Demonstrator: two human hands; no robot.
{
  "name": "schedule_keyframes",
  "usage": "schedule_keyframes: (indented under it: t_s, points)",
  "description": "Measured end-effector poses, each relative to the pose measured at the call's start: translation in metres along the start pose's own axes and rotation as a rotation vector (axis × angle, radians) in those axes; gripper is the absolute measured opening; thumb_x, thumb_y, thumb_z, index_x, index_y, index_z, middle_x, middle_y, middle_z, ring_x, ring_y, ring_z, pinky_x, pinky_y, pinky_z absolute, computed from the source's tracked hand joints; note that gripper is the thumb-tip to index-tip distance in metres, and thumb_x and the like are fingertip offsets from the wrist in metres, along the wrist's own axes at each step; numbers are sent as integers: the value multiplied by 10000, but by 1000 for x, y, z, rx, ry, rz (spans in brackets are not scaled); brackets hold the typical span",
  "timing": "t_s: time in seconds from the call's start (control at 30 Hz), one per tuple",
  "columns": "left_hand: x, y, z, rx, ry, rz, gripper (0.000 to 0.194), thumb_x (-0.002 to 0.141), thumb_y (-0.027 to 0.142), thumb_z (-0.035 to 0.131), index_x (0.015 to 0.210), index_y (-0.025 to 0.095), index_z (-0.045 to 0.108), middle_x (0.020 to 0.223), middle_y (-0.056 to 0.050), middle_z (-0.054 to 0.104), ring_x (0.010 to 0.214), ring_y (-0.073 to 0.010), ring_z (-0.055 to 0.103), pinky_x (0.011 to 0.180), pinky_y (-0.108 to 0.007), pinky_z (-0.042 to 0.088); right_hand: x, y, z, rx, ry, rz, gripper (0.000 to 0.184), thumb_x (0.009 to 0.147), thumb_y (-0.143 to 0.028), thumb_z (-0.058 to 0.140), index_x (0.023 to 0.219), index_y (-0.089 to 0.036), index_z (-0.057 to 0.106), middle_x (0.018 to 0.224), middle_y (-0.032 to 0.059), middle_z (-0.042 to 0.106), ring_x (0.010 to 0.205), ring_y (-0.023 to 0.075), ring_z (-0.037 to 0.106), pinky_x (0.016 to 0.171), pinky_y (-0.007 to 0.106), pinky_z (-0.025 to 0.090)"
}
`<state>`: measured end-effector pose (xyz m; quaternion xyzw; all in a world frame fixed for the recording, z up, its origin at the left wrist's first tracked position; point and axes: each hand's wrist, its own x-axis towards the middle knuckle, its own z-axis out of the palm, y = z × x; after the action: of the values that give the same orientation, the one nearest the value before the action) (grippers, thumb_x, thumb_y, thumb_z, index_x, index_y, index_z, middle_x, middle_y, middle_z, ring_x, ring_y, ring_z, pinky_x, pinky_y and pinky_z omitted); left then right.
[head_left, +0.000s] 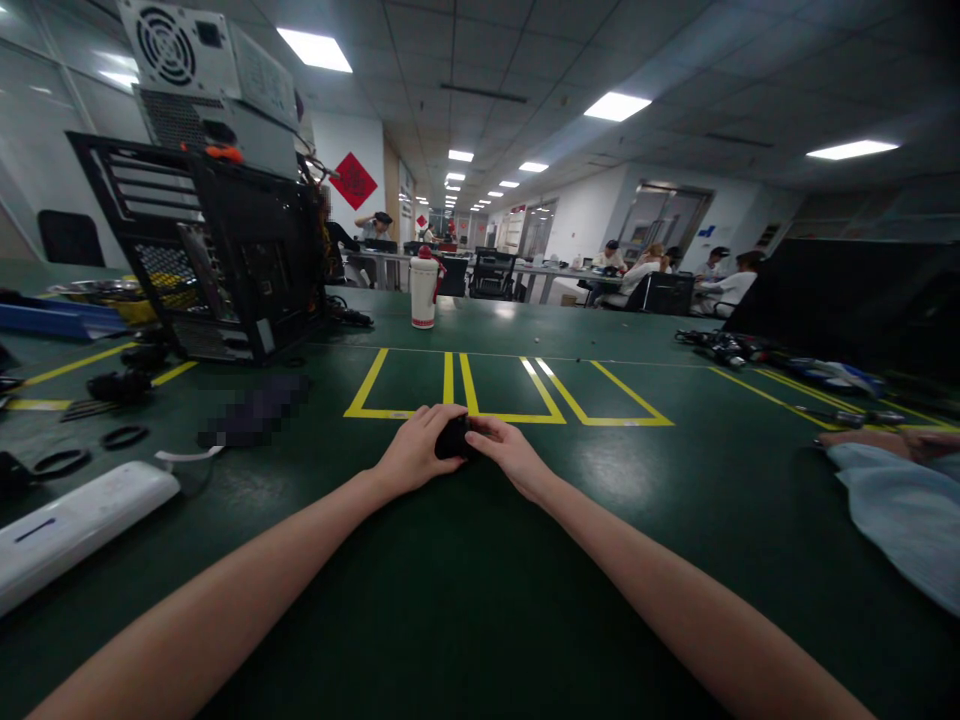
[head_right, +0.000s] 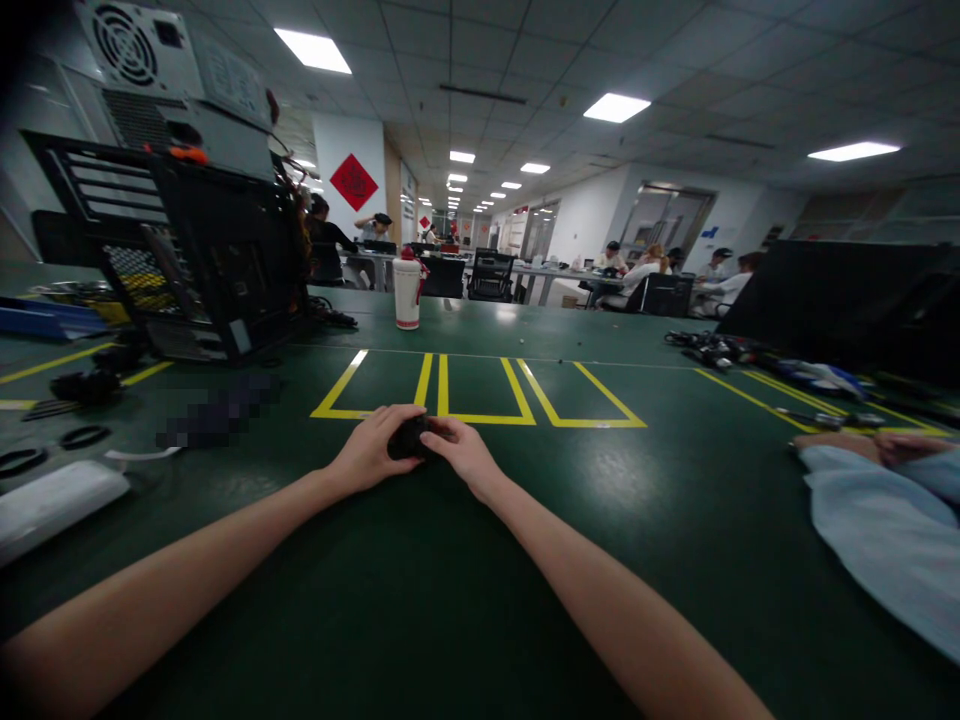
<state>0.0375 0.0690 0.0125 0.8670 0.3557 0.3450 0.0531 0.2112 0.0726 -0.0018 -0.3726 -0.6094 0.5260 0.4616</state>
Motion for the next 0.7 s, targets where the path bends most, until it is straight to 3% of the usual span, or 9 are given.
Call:
schedule_keyframes:
  t_s: [0.17,0.3,0.47,0.63,0.7]
  points:
    - [-1,-1,0,10,-2,7,579,645,226,636,1153,242,358,1076,-38,501,956,-224,475,779,-375,416,0,-2,-2,62,-85,-1,370,595,-247,673,931,-217,521,951,21,566,922,155,529,869,356,384]
    - [0,-1,0,16,6,10,572,651,231,630,1154,246,359,1077,-41,502,955,-226,480,776,-379,417,2,-2,-3,27,-41,34,286,649,-318,623,898,-218,524,916,22,561,899,156,532,841,364,401]
    - [1,-2,2,21,14,14,574,644,235,632,1151,241,364,1073,-44,506,956,-224,482,787,-376,408,6,2,-4,14,-38,79,338,654,-336,614,952,-201,526,958,44,552,899,164,534,838,366,406]
    - [1,-3,2,28,8,10,578,638,232,633,1149,239,363,1077,-41,504,950,-221,482,783,-371,409,2,-6,-7,-79,-96,16,427,559,-246,695,939,-226,501,901,8,554,861,155,544,829,365,410]
    - [0,-3,2,29,6,8,580,642,234,631,1153,241,358,1080,-41,502,950,-220,482,778,-370,413,0,-10,-6,-73,-95,14,379,587,-272,674,921,-227,500,896,8,553,880,154,536,825,361,412]
